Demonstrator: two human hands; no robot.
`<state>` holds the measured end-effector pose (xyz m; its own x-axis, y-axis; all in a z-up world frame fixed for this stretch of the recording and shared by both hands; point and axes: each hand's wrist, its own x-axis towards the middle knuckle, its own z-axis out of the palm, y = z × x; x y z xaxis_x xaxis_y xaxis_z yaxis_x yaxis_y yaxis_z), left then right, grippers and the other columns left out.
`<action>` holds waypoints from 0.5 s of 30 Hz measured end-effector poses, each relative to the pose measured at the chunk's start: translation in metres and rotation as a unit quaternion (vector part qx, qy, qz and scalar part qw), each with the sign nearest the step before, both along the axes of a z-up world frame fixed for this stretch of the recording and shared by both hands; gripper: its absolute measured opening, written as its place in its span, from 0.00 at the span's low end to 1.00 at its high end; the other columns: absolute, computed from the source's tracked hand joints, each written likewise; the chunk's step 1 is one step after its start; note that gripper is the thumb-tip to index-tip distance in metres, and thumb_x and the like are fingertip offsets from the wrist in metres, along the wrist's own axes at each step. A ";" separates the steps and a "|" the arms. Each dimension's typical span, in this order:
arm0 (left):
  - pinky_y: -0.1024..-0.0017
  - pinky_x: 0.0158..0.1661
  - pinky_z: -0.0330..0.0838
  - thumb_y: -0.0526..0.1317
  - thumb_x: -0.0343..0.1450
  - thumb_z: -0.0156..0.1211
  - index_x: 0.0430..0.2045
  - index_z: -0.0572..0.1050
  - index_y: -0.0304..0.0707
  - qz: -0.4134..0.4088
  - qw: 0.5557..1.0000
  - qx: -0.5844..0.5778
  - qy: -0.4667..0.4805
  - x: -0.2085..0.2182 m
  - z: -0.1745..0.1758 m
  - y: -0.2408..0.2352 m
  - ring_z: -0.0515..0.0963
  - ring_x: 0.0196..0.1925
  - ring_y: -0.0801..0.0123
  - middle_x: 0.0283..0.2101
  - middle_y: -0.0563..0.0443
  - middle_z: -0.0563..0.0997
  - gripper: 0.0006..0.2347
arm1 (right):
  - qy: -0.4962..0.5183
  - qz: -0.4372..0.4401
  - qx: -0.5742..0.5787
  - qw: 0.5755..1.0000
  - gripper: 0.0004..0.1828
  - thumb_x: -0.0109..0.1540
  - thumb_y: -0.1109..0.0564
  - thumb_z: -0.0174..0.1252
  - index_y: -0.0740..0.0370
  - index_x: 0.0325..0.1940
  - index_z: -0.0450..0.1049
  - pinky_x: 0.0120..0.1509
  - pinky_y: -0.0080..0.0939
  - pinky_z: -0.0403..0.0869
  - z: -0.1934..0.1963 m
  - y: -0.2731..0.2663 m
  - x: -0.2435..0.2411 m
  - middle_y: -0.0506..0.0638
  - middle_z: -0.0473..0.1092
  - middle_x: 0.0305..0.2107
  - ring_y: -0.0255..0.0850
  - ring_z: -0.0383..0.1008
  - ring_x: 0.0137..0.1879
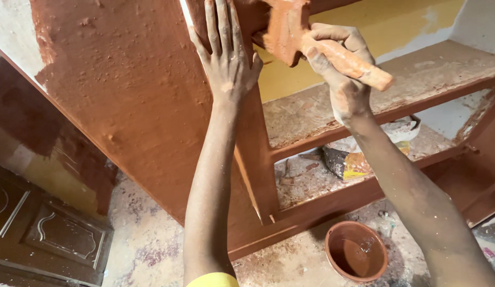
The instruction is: The person paints the interior and exterior surfaces of a wooden cabinet with brown paint using a brush. They repeatedly dip the brush into a paint container and apply paint to shelves, side panels, and the base.
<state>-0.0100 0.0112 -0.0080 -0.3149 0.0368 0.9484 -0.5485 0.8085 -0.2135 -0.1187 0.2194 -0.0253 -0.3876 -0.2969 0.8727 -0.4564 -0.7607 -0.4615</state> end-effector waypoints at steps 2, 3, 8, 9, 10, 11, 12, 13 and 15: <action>0.35 0.77 0.35 0.50 0.67 0.71 0.73 0.48 0.27 -0.004 1.000 0.004 0.003 0.001 0.000 0.003 0.42 0.82 0.50 0.79 0.40 0.44 0.45 | 0.032 0.017 -0.017 0.999 0.13 0.71 0.59 0.64 0.62 0.58 0.72 0.74 0.37 0.75 0.005 0.006 -0.006 0.53 0.72 0.58 0.38 0.74 0.63; 0.35 0.77 0.35 0.50 0.67 0.71 0.73 0.48 0.27 -0.003 1.000 0.012 -0.001 0.002 -0.001 0.005 0.42 0.82 0.50 0.79 0.39 0.44 0.45 | 0.044 -0.016 -0.013 0.999 0.14 0.69 0.58 0.64 0.62 0.56 0.72 0.74 0.37 0.74 0.007 0.009 -0.013 0.53 0.72 0.56 0.38 0.74 0.62; 0.35 0.77 0.36 0.48 0.66 0.70 0.75 0.51 0.28 -0.007 1.000 0.015 0.001 0.004 0.000 0.011 0.44 0.82 0.52 0.79 0.40 0.45 0.44 | 0.121 -0.238 -0.016 0.964 0.15 0.69 0.56 0.66 0.63 0.58 0.74 0.70 0.37 0.76 0.003 0.029 -0.092 0.55 0.73 0.55 0.41 0.75 0.62; 0.35 0.77 0.36 0.46 0.65 0.69 0.75 0.52 0.28 0.006 1.000 0.011 0.003 0.003 0.000 0.011 0.45 0.82 0.52 0.79 0.40 0.46 0.44 | 0.113 -0.228 -0.033 0.967 0.16 0.71 0.56 0.66 0.63 0.60 0.74 0.69 0.38 0.77 0.000 0.031 -0.111 0.54 0.74 0.55 0.41 0.75 0.60; 0.35 0.76 0.36 0.45 0.65 0.67 0.75 0.52 0.28 0.020 1.000 0.006 0.004 0.002 -0.001 0.011 0.45 0.82 0.52 0.79 0.40 0.46 0.43 | 0.105 -0.217 -0.049 0.969 0.16 0.72 0.57 0.67 0.63 0.61 0.73 0.69 0.38 0.78 -0.002 0.032 -0.129 0.54 0.74 0.55 0.41 0.76 0.58; 0.35 0.76 0.36 0.43 0.64 0.66 0.75 0.53 0.27 0.033 0.999 0.002 0.005 0.000 -0.001 0.011 0.46 0.82 0.52 0.79 0.40 0.46 0.43 | 0.096 -0.206 -0.066 0.972 0.16 0.73 0.57 0.67 0.63 0.63 0.73 0.68 0.38 0.79 -0.006 0.034 -0.144 0.54 0.74 0.55 0.40 0.77 0.57; 0.35 0.76 0.35 0.42 0.64 0.65 0.74 0.53 0.27 0.043 0.999 -0.013 0.016 -0.002 -0.003 0.010 0.45 0.82 0.53 0.79 0.41 0.46 0.41 | 0.100 -0.229 -0.064 0.966 0.15 0.73 0.58 0.66 0.63 0.63 0.73 0.65 0.38 0.77 -0.013 0.037 -0.156 0.54 0.74 0.52 0.41 0.76 0.54; 0.35 0.76 0.34 0.41 0.64 0.63 0.73 0.53 0.27 0.054 0.998 -0.028 0.026 -0.004 -0.005 0.010 0.45 0.82 0.53 0.79 0.41 0.46 0.40 | 0.104 -0.251 -0.063 0.960 0.15 0.73 0.59 0.65 0.64 0.63 0.73 0.62 0.37 0.76 -0.017 0.039 -0.166 0.54 0.74 0.50 0.41 0.75 0.52; 0.38 0.77 0.34 0.37 0.65 0.60 0.72 0.52 0.25 0.077 0.996 -0.043 0.034 -0.009 -0.009 0.010 0.45 0.82 0.54 0.79 0.40 0.46 0.38 | 0.082 -0.285 -0.074 0.952 0.15 0.73 0.61 0.64 0.64 0.63 0.73 0.59 0.39 0.78 -0.024 0.036 -0.175 0.53 0.74 0.48 0.41 0.75 0.50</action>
